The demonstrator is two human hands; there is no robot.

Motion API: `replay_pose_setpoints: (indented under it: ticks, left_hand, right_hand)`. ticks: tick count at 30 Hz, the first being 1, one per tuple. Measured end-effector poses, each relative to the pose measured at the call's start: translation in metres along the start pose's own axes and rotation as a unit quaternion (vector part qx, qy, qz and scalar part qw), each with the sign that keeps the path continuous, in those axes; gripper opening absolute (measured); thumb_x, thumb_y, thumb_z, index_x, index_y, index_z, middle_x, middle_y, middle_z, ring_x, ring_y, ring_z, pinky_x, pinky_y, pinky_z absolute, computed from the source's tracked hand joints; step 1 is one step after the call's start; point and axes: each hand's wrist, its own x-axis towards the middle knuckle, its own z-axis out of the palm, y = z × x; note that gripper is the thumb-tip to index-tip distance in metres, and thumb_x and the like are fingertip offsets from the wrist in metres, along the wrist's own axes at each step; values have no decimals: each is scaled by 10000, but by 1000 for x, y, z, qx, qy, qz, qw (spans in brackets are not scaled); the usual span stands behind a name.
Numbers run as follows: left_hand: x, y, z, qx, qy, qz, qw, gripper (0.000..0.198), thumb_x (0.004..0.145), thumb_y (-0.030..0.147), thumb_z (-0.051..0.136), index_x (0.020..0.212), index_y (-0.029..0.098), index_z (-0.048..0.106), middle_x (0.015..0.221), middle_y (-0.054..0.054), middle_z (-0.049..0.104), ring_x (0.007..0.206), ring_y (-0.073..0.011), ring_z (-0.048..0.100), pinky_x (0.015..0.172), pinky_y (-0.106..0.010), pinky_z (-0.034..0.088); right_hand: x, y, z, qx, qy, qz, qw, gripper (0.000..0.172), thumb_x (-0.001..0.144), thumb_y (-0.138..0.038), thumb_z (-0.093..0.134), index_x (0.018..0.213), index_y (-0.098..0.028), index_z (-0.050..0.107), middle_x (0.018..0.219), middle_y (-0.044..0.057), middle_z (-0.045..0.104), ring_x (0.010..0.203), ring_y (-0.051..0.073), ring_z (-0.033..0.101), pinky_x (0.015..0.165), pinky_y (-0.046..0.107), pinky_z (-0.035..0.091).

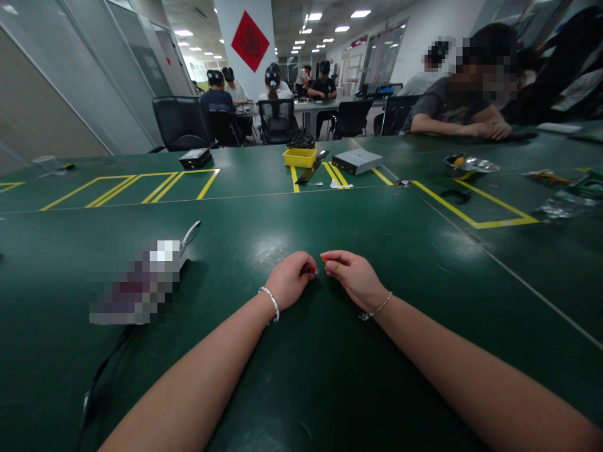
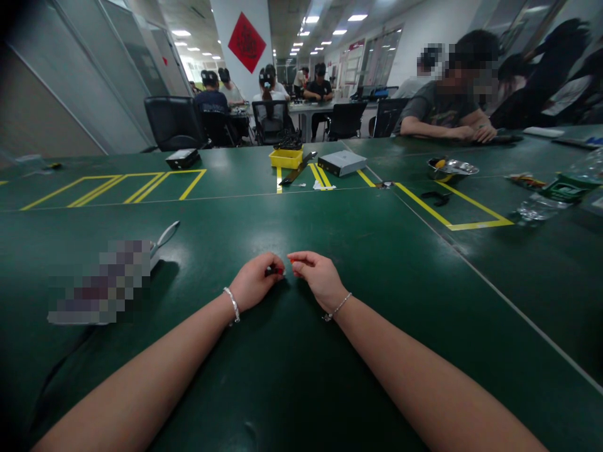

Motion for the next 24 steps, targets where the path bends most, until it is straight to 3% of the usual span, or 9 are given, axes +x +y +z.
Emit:
replay_pose_setpoints:
  ticks: [6, 15, 24]
  left_hand:
    - [0, -1, 0, -10, 7, 41, 999, 209, 654, -12, 470, 712, 185, 508, 762, 17, 528, 737, -111, 500, 694, -243, 414]
    - [-2, 2, -1, -53, 34, 63, 996, 197, 663, -5, 482, 698, 188, 500, 796, 11, 547, 776, -115, 523, 723, -271, 428]
    - [-2, 4, -3, -51, 98, 65, 992, 173, 680, 13, 528, 686, 182, 494, 797, 11, 532, 764, -106, 518, 706, -254, 432]
  right_hand:
    - [-1, -3, 2, 20, -4, 10, 1000, 224, 565, -199, 663, 778, -165, 604, 765, 4, 583, 643, 90, 512, 670, 277, 421]
    - [-2, -2, 3, 4, -38, -13, 999, 213, 577, -231, 665, 771, -167, 603, 717, 1, 590, 610, 88, 502, 607, 258, 408]
    - [-4, -2, 4, -22, -24, -22, 999, 182, 564, -175, 659, 739, -164, 611, 731, 5, 619, 670, 102, 541, 656, 263, 419]
